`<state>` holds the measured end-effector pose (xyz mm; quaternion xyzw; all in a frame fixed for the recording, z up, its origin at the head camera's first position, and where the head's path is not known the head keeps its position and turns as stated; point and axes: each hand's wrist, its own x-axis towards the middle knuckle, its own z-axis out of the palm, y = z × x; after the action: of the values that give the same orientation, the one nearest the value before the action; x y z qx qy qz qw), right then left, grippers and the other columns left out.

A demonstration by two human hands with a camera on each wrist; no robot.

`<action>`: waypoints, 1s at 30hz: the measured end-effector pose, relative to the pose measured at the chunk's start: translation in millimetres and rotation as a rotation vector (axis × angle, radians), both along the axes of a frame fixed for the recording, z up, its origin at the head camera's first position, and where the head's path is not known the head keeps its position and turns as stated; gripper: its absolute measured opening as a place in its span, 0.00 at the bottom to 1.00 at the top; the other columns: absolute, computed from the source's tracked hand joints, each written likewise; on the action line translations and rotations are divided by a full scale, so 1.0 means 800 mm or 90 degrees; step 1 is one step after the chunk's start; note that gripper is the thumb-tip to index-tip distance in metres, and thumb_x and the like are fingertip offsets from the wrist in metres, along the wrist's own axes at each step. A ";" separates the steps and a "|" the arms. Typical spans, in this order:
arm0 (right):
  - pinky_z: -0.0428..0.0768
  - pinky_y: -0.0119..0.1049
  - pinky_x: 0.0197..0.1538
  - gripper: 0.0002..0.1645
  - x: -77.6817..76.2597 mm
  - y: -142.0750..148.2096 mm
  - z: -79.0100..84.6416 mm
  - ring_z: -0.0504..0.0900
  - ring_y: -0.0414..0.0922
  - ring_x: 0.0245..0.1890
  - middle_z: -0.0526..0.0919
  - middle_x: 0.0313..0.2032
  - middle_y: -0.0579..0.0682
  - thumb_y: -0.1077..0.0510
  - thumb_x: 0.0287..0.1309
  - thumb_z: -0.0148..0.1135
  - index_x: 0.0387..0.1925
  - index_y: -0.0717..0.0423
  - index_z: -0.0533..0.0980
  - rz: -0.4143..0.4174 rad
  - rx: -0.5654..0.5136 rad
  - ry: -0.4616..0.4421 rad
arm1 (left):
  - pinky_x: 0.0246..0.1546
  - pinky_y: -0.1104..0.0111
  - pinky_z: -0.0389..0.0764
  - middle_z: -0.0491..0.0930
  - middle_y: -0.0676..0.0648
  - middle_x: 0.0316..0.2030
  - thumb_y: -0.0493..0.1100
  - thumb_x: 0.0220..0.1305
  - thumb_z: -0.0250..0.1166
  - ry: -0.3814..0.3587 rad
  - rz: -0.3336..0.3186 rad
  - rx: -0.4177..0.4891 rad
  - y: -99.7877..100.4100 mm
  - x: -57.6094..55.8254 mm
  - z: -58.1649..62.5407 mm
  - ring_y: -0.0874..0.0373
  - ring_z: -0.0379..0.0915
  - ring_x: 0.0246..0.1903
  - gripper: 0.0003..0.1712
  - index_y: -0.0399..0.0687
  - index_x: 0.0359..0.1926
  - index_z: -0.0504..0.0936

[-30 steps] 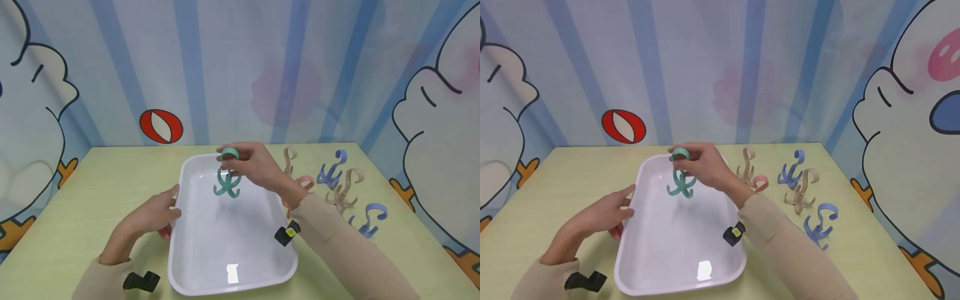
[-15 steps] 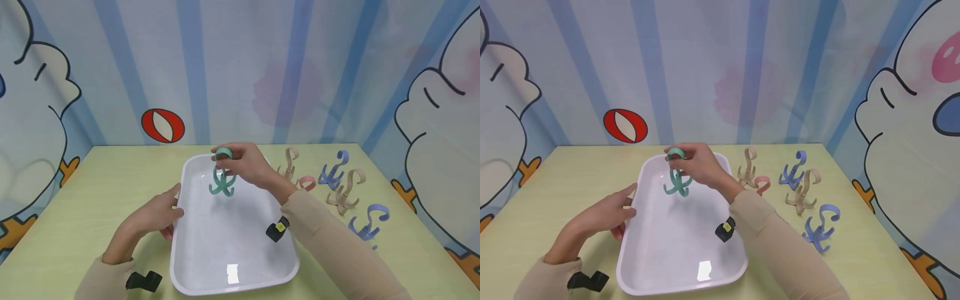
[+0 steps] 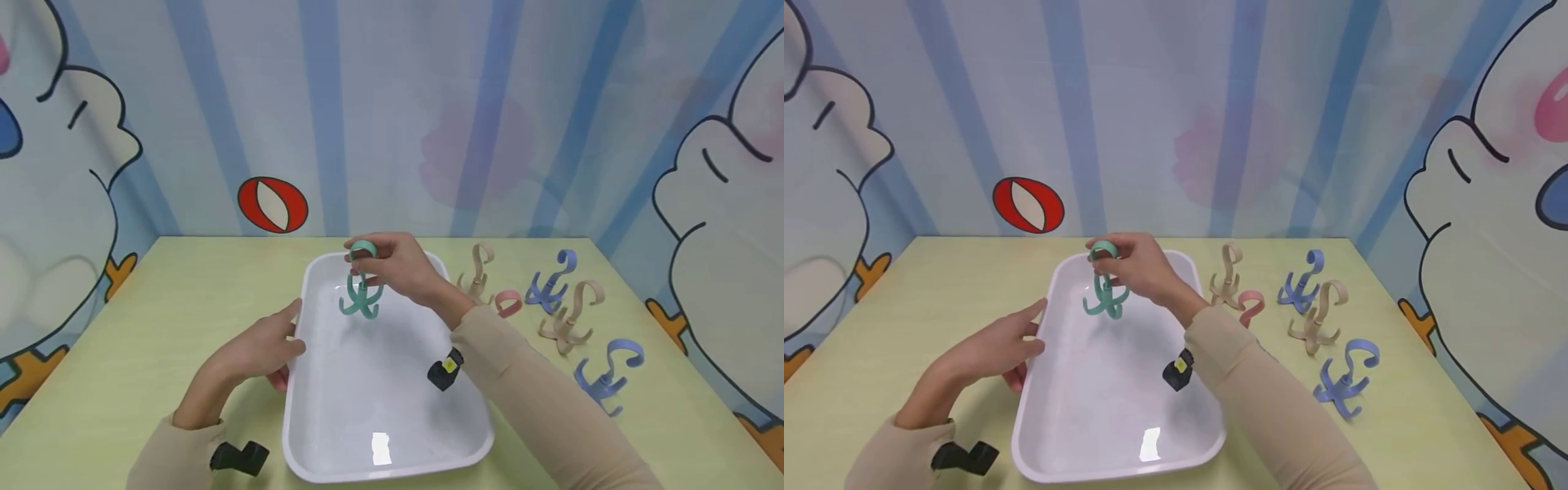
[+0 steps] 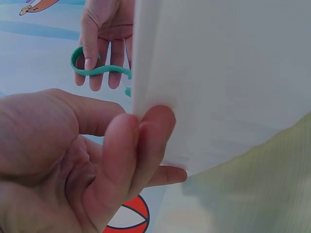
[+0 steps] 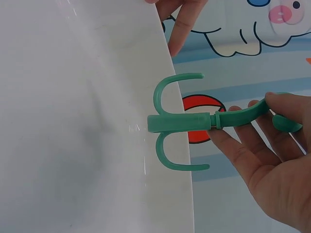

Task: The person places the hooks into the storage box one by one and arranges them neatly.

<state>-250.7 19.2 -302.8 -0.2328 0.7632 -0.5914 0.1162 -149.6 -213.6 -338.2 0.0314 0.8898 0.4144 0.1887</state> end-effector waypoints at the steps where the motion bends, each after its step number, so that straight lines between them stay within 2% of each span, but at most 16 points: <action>1: 0.90 0.44 0.52 0.21 -0.001 -0.001 -0.001 0.90 0.55 0.53 0.90 0.53 0.58 0.65 0.69 0.66 0.62 0.56 0.83 0.003 -0.002 -0.002 | 0.23 0.62 0.86 0.77 0.30 0.58 0.35 0.74 0.56 0.002 -0.003 0.000 0.000 0.000 0.000 0.51 0.81 0.18 0.48 0.41 0.86 0.40; 5: 0.90 0.45 0.52 0.21 -0.005 -0.005 -0.005 0.89 0.58 0.55 0.90 0.54 0.58 0.65 0.69 0.66 0.62 0.57 0.83 0.017 -0.006 -0.001 | 0.22 0.62 0.86 0.77 0.30 0.57 0.35 0.74 0.55 0.008 -0.015 -0.001 -0.003 -0.001 0.000 0.51 0.81 0.18 0.48 0.39 0.85 0.39; 13: 0.90 0.44 0.52 0.21 -0.013 -0.017 -0.012 0.91 0.51 0.51 0.90 0.54 0.57 0.64 0.69 0.66 0.62 0.56 0.83 0.013 0.005 0.000 | 0.23 0.61 0.86 0.77 0.30 0.58 0.35 0.74 0.55 0.013 -0.025 0.008 -0.006 -0.001 -0.001 0.52 0.81 0.19 0.48 0.38 0.85 0.39; 21: 0.89 0.46 0.54 0.21 -0.020 -0.025 -0.021 0.89 0.56 0.55 0.89 0.55 0.58 0.66 0.69 0.65 0.62 0.56 0.83 0.008 0.004 -0.025 | 0.24 0.62 0.87 0.77 0.29 0.59 0.37 0.77 0.53 0.013 -0.014 0.002 -0.010 0.001 0.000 0.53 0.82 0.18 0.44 0.36 0.85 0.42; 26: 0.89 0.45 0.54 0.21 -0.025 -0.031 -0.024 0.90 0.51 0.52 0.89 0.55 0.58 0.65 0.70 0.65 0.62 0.56 0.83 0.005 0.010 -0.025 | 0.24 0.62 0.86 0.81 0.35 0.49 0.38 0.78 0.54 0.014 -0.014 -0.013 -0.013 0.001 0.002 0.53 0.82 0.18 0.43 0.37 0.85 0.44; 30: 0.89 0.46 0.54 0.21 -0.028 -0.037 -0.026 0.90 0.51 0.51 0.89 0.55 0.58 0.65 0.70 0.65 0.62 0.56 0.83 0.004 0.011 -0.031 | 0.25 0.63 0.86 0.82 0.39 0.41 0.39 0.79 0.56 0.005 -0.023 -0.021 -0.014 -0.001 0.004 0.54 0.81 0.18 0.43 0.38 0.85 0.45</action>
<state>-273.0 -10.2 -323.8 -0.2198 0.7645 -0.5899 0.1388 -150.1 -224.9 -335.3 0.0458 0.8967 0.3959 0.1928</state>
